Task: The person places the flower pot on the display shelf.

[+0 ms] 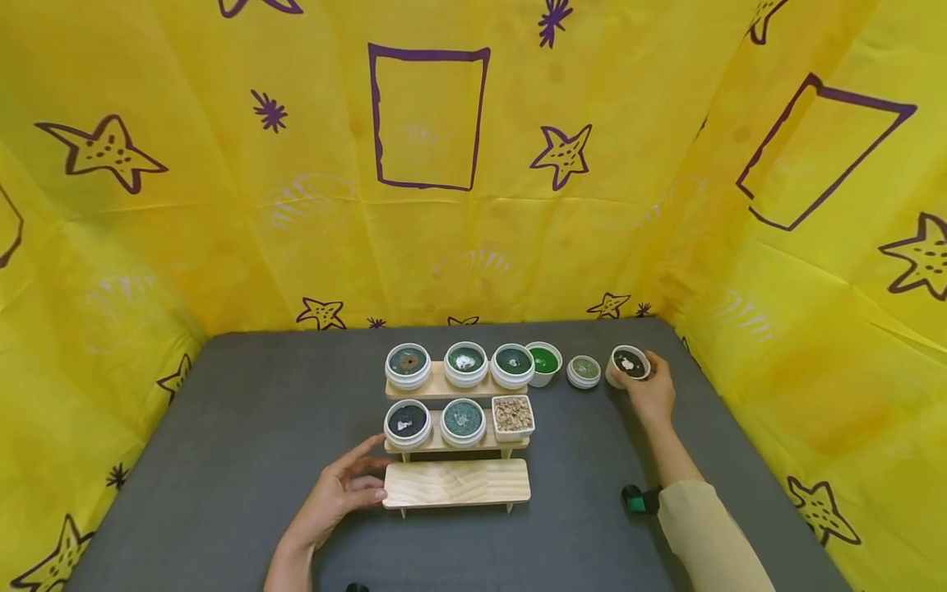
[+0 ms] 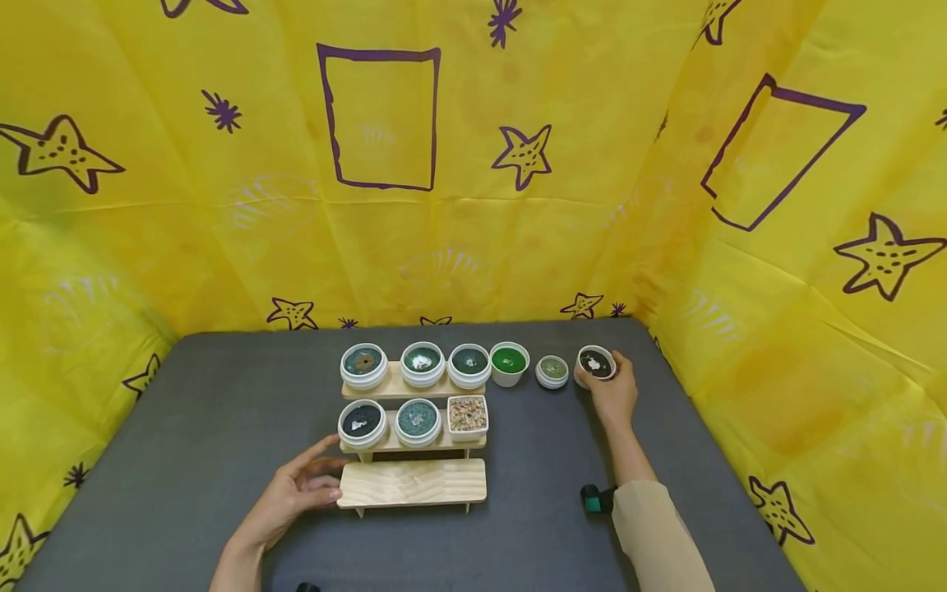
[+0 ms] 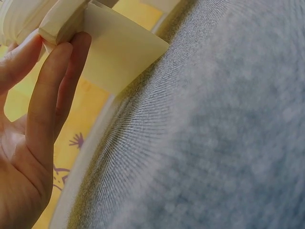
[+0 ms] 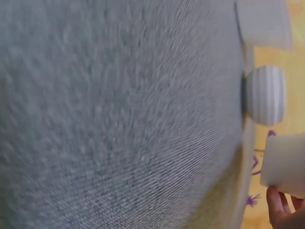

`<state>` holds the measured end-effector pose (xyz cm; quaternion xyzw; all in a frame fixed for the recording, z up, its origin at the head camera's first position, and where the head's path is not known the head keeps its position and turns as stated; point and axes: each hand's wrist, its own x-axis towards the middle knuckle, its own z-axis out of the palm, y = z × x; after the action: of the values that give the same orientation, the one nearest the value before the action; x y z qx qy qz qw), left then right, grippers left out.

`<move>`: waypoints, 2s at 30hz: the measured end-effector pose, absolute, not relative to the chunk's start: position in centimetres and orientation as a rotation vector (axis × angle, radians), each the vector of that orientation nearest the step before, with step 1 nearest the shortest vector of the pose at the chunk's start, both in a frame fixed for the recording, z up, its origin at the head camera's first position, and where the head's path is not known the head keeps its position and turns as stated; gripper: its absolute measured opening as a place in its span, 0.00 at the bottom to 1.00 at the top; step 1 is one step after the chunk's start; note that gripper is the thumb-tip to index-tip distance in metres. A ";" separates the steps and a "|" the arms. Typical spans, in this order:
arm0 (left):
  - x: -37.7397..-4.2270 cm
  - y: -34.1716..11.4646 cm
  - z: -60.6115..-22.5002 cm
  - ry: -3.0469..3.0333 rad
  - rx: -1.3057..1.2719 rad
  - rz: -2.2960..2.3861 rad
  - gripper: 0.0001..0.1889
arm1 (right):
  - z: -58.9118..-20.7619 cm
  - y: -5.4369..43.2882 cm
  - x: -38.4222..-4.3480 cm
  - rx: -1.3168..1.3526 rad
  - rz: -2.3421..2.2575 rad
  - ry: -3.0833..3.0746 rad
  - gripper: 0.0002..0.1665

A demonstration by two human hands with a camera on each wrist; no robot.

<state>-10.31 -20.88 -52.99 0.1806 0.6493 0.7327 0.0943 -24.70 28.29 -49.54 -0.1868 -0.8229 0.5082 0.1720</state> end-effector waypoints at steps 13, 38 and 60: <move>-10.3 -21.1 -53.3 1.939 0.499 2.146 0.40 | -46.7 27.7 -22.5 -0.465 1.557 -2.252 0.44; -10.3 -20.9 -53.0 1.914 0.533 2.171 0.40 | -40.3 23.0 -19.0 -0.214 1.681 -2.302 0.45; -10.4 -20.9 -52.9 1.930 0.531 2.171 0.40 | -36.7 16.9 -14.8 0.415 1.929 -2.161 0.45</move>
<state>-10.38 -20.90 -52.89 0.1790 0.6506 0.7320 0.0943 -14.78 16.86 -36.71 0.1409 -0.7343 0.6553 0.1075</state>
